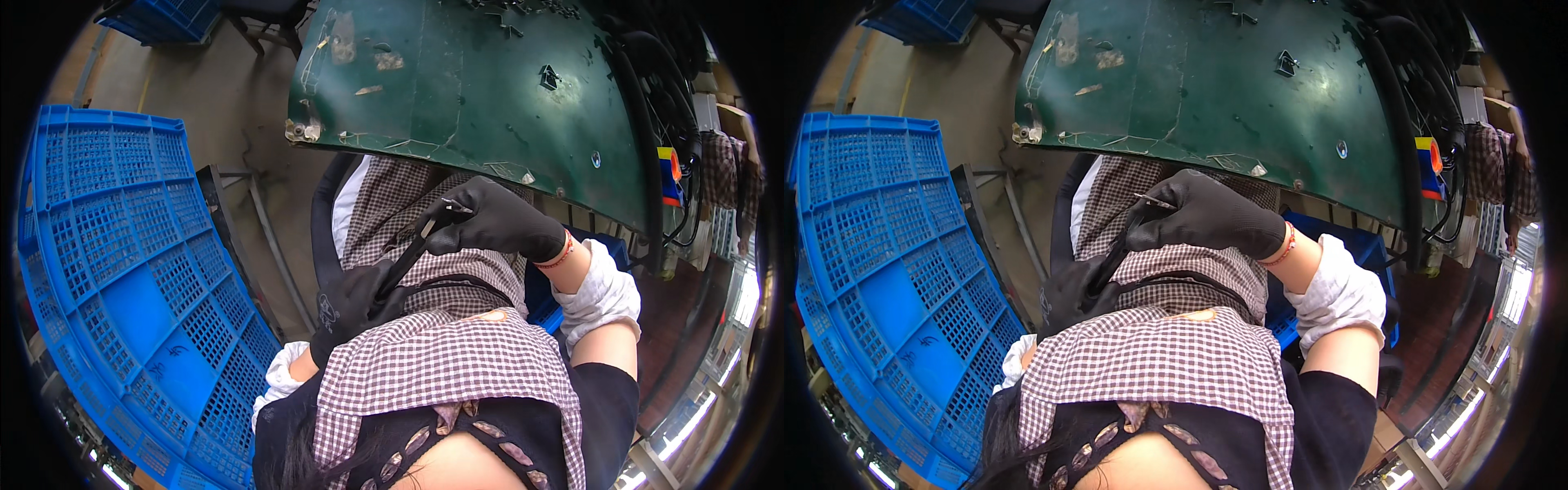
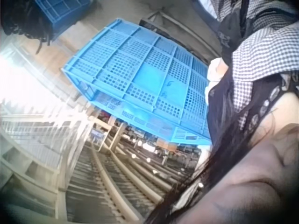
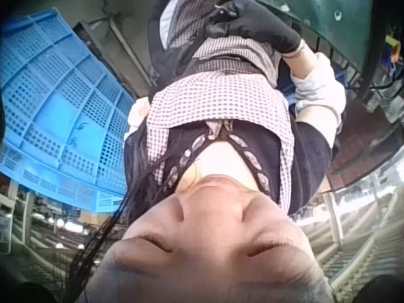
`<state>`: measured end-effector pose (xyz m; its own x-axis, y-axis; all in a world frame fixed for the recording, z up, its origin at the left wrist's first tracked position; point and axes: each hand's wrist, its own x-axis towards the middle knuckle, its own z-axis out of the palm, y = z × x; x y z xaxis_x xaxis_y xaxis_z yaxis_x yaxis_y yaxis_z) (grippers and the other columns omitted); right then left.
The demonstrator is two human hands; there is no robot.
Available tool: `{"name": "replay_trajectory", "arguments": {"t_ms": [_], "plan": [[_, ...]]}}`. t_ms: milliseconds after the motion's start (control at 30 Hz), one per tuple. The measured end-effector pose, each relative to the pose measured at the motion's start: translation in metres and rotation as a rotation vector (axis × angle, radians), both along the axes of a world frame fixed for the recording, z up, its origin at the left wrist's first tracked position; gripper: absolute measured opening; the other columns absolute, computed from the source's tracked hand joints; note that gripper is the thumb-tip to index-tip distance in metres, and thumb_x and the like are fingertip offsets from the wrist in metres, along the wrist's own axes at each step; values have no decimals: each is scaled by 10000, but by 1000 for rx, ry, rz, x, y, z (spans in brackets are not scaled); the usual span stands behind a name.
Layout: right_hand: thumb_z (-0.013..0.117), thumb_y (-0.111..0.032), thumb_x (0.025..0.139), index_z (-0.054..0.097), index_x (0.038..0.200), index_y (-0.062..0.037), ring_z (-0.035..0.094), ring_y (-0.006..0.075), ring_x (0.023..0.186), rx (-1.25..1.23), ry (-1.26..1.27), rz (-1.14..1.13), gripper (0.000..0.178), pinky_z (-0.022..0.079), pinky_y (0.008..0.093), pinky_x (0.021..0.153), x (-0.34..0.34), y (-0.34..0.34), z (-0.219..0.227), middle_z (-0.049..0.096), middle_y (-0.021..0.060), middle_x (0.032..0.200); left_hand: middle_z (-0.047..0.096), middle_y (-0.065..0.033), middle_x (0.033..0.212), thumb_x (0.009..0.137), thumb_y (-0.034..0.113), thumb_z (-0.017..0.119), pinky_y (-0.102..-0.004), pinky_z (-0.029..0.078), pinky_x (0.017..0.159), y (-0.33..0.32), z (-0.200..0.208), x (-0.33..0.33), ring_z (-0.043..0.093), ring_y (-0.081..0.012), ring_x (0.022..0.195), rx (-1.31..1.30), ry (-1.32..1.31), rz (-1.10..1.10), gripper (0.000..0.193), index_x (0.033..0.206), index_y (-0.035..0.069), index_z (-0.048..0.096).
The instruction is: The person repeatedly picks up black rubber hoses and small metal clips from a green workbench. They attach the clips to the ends of the hoses and place the finished units into a blue crate. The process is repeated continuously throughout the clip.
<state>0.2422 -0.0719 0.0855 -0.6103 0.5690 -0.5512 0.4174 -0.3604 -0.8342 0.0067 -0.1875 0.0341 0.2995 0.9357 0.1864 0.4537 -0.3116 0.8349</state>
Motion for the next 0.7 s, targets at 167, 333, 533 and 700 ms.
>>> {"name": "replay_trajectory", "arguments": {"t_ms": [167,333,533,700], "plan": [[798,-143,769,725,976,-20,563,63,657,-269,32,60,252,461,241,613,-3,3,-7,688,8,789,666,-111,751,744,184,798,-340,491,494,-6,-9,-5,644,-235,562,37,23,-38,404,1073,3,648],[809,-139,742,700,881,-17,554,73,639,-285,137,173,215,461,238,603,-12,3,-34,648,2,727,662,-100,739,754,207,789,-352,475,484,-11,-17,-10,641,-237,563,102,30,-49,371,1040,10,658],[754,-274,833,690,914,-3,594,92,647,-487,463,153,291,447,225,561,-15,-13,-70,666,45,759,659,-90,747,761,241,782,-353,478,491,-13,-17,-16,640,-234,580,114,62,-98,359,1020,22,666],[613,-333,946,625,1165,6,627,210,919,57,119,332,404,505,342,810,-8,4,-30,660,132,1022,666,-103,779,724,189,803,-350,509,532,-13,-22,-13,652,-237,610,53,-40,36,379,1029,19,655]]}}
